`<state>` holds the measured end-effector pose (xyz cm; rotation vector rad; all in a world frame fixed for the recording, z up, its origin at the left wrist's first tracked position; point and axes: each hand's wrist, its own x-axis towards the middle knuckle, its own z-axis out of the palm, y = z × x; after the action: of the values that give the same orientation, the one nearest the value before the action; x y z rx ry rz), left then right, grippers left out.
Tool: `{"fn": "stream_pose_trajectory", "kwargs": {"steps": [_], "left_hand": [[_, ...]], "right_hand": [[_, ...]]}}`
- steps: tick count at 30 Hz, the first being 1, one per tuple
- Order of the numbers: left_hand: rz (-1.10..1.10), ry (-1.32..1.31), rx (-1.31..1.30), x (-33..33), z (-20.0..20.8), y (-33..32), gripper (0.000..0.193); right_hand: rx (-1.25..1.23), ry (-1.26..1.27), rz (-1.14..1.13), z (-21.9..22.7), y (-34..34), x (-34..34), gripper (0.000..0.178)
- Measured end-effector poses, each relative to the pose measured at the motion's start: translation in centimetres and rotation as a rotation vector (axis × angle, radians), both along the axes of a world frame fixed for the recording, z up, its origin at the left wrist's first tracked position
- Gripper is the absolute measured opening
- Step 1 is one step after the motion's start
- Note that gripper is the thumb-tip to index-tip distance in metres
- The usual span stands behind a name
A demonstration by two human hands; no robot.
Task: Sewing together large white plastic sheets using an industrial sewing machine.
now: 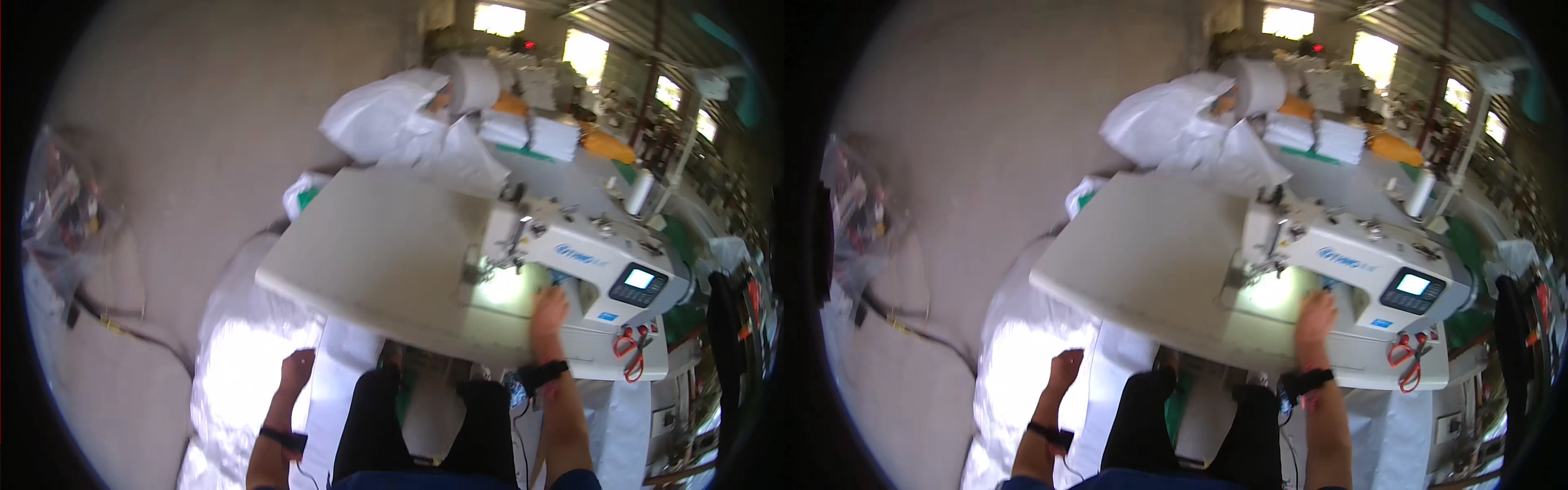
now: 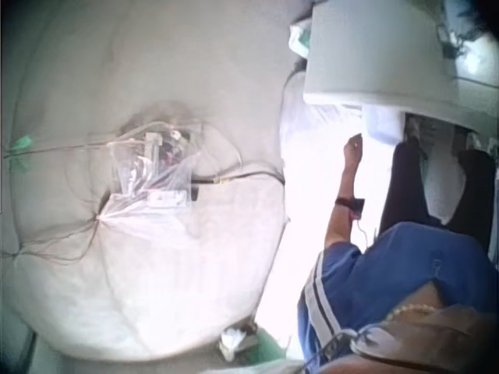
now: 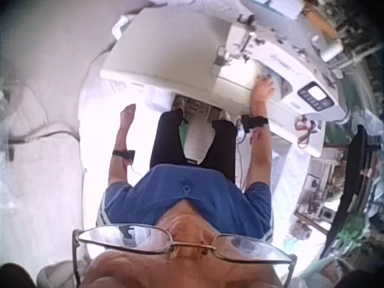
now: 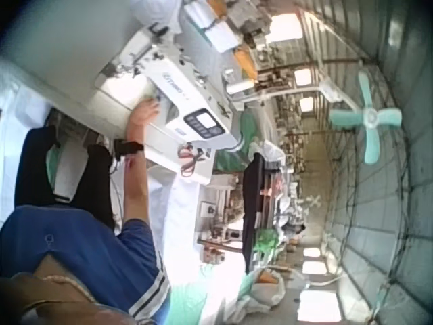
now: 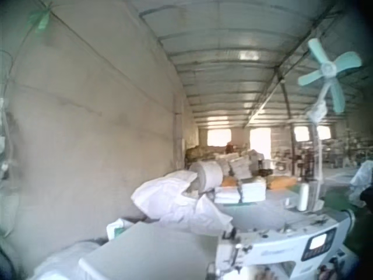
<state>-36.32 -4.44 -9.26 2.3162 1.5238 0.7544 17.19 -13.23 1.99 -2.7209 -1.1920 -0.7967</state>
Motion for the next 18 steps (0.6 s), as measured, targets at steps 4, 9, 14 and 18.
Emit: {"fn": "stream_pose_trajectory", "kwargs": {"steps": [4, 9, 14, 18], "left_hand": [[0.207, 0.051, -0.271, -3.9, -8.7, 1.0, 0.037], [0.258, 0.142, -0.562, 0.2, -15.2, 3.6, 0.058], [0.138, 0.312, -0.557, 5.7, -21.6, 8.0, 0.055], [-0.084, 0.437, -0.058, 8.9, -29.3, 12.8, 0.063]], "right_hand": [[0.141, -0.076, 0.669, 2.0, 0.1, -4.2, 0.032], [-0.324, 0.244, 1.202, 3.4, 2.6, -12.9, 0.071], [-0.412, 0.242, 1.158, 2.9, 4.7, -13.7, 0.092], [-0.458, 0.283, 1.125, 2.4, 5.1, -12.6, 0.086]]}}
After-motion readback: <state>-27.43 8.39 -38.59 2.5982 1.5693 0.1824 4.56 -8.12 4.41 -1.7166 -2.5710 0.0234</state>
